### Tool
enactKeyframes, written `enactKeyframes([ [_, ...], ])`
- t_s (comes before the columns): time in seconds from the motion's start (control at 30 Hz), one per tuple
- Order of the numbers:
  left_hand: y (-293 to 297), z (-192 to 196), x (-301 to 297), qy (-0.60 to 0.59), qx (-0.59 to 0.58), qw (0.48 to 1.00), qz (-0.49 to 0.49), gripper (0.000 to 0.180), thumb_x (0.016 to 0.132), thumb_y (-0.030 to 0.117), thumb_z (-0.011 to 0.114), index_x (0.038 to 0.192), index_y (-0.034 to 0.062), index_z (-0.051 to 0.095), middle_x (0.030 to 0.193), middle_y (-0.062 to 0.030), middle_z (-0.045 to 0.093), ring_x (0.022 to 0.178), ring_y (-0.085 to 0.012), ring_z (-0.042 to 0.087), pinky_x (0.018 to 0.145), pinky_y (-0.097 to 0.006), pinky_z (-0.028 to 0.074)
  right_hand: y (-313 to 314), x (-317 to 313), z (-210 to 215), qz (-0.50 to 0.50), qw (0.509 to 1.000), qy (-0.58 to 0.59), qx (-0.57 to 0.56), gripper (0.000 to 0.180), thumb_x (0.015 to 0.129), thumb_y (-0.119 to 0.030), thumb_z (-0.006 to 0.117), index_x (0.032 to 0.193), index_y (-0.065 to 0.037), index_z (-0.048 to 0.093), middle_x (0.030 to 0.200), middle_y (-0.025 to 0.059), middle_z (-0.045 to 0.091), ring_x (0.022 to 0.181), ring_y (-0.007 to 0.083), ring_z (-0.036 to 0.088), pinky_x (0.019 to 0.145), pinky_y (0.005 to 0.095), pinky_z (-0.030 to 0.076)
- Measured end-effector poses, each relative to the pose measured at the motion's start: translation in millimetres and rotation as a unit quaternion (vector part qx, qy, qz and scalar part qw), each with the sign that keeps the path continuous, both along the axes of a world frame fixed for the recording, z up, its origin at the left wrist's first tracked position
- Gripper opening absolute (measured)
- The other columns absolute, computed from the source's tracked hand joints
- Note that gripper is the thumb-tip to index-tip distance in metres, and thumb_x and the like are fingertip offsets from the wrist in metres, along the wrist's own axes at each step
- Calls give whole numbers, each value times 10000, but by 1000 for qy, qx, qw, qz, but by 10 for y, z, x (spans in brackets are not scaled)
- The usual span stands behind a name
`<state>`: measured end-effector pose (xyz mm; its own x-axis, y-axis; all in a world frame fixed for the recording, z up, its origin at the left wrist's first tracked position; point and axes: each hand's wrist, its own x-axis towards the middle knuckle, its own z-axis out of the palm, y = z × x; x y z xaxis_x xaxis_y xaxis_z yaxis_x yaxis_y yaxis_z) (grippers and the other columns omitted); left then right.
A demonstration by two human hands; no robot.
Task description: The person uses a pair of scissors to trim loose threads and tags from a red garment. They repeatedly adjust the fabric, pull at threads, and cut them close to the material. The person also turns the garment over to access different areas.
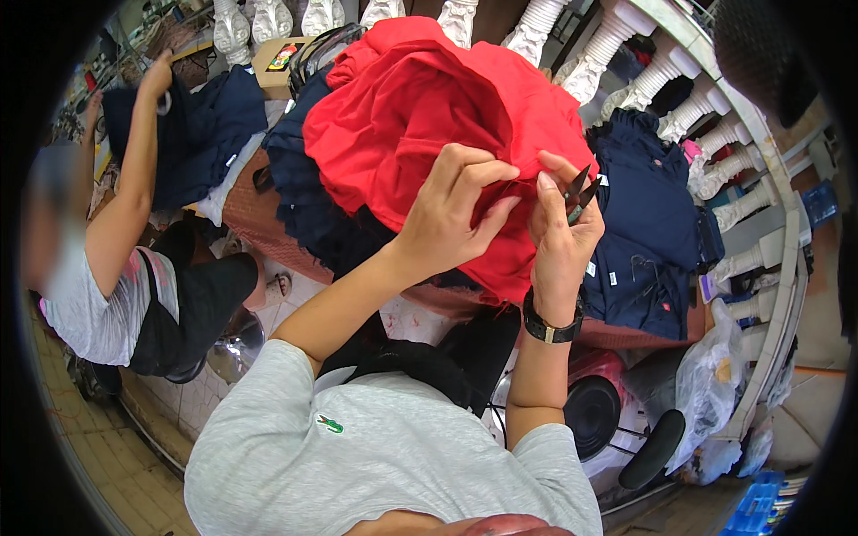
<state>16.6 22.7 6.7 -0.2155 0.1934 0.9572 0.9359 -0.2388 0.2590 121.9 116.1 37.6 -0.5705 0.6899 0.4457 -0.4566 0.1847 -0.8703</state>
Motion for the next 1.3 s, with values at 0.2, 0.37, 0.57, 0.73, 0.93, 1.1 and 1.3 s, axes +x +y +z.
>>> enactKeyframes([
  [0.2, 114, 112, -14, -30, -5, 999, 26, 407, 770, -35, 751, 1134, 72, 605, 1034, -103, 536, 960, -297, 566, 800, -396, 496, -43, 21, 81, -11, 1000, 15, -9, 181, 972, -50, 637, 1123, -11, 729, 682, -118, 517, 535, -36, 346, 474, 187, 211],
  [0.37, 87, 181, -102, 20, 11, 998, 57, 310, 758, -58, 749, 1034, 74, 705, 974, -79, 604, 879, -277, 589, 733, -378, 505, -59, 40, 108, -20, 1000, 8, -12, 181, 970, -46, 636, 1121, -6, 728, 678, -114, 516, 524, -39, 339, 466, 189, 193],
  [0.57, -44, 163, -150, -97, 32, 992, -78, 190, 832, -77, 727, 991, 25, 745, 939, -101, 712, 825, -163, 688, 672, -266, 563, -136, 47, 92, -27, 999, -22, 23, 178, 968, -33, 630, 1110, 6, 730, 814, -42, 633, 646, 5, 486, 596, 178, 368],
  [0.73, -138, 37, -171, -231, 27, 951, -203, 74, 927, -11, 675, 997, -26, 655, 984, -119, 712, 891, -156, 691, 797, -282, 588, -205, 34, 59, -22, 997, -21, 66, 182, 988, -63, 612, 1137, 2, 694, 841, -4, 623, 686, 34, 488, 663, 197, 368],
  [0.93, -91, 0, -124, -270, 68, 924, -262, 73, 978, -34, 591, 1010, 15, 547, 1005, -97, 699, 861, -106, 661, 792, -244, 551, -380, 96, 22, 42, 993, -69, 89, 192, 1039, -165, 561, 924, -13, 583, 704, -22, 530, 602, 44, 450, 526, 229, 354],
  [1.1, -117, -2, -106, -265, 55, 927, -259, 39, 996, 0, 576, 1000, 19, 543, 1029, -94, 690, 859, -100, 653, 784, -250, 546, -403, 4, -50, 68, 982, -129, 117, 409, 1098, -323, 405, 878, -32, 590, 661, -48, 398, 584, 39, 323, 525, 236, 247],
  [1.3, -164, -18, -75, -249, 36, 943, -219, 51, 984, 7, 599, 972, 14, 550, 983, -101, 712, 805, -116, 664, 714, -264, 548, -386, -51, -15, 52, 979, -144, 131, 391, 1084, -259, 445, 866, 32, 590, 655, 91, 520, 602, 112, 448, 565, 320, 389],
])
